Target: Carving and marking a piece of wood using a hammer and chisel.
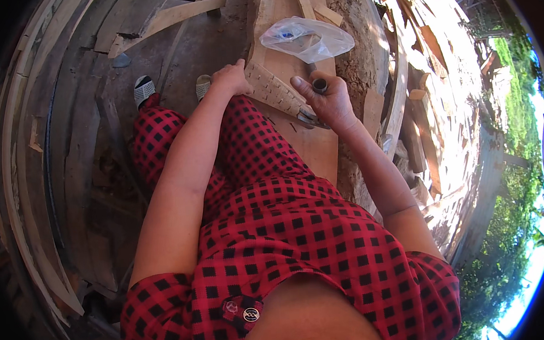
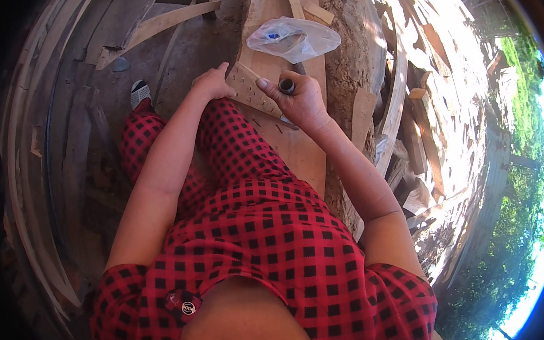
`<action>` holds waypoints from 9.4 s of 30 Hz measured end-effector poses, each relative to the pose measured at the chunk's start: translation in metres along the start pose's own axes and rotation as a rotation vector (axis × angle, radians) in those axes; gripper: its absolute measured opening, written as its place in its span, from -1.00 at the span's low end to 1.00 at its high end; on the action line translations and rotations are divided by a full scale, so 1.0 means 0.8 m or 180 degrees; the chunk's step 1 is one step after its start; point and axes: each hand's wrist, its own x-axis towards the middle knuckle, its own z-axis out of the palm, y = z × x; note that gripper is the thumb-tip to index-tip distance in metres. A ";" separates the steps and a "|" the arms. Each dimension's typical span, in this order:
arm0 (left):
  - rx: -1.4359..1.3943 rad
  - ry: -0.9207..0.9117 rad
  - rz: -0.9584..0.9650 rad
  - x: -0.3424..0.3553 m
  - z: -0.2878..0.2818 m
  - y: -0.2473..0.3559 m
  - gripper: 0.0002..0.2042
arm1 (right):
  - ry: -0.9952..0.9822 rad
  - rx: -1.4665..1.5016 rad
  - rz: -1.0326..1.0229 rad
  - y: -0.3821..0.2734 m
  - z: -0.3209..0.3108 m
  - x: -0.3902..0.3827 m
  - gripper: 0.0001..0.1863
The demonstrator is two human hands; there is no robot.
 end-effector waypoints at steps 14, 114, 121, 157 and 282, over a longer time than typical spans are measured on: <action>-0.0032 -0.0693 0.0332 0.026 0.023 -0.006 0.08 | 0.0340 0.0942 0.0127 -0.003 0.036 0.022 -0.48; -0.0276 -0.0045 0.2342 -0.090 0.068 0.094 -0.81 | 0.0463 0.3245 0.0223 0.039 -0.097 -0.067 -0.53; -0.0244 -0.0183 0.2691 -0.074 0.063 0.085 -0.86 | 0.0307 0.2376 0.0146 0.045 -0.081 -0.073 -0.60; -0.0497 -0.0137 0.0536 0.014 0.038 -0.004 -0.30 | -0.0852 0.0512 -0.0366 -0.044 0.055 0.030 -0.60; -0.0040 -0.1265 0.0373 0.025 0.021 0.022 0.25 | -0.0078 0.1768 0.0127 -0.014 0.009 0.060 -0.59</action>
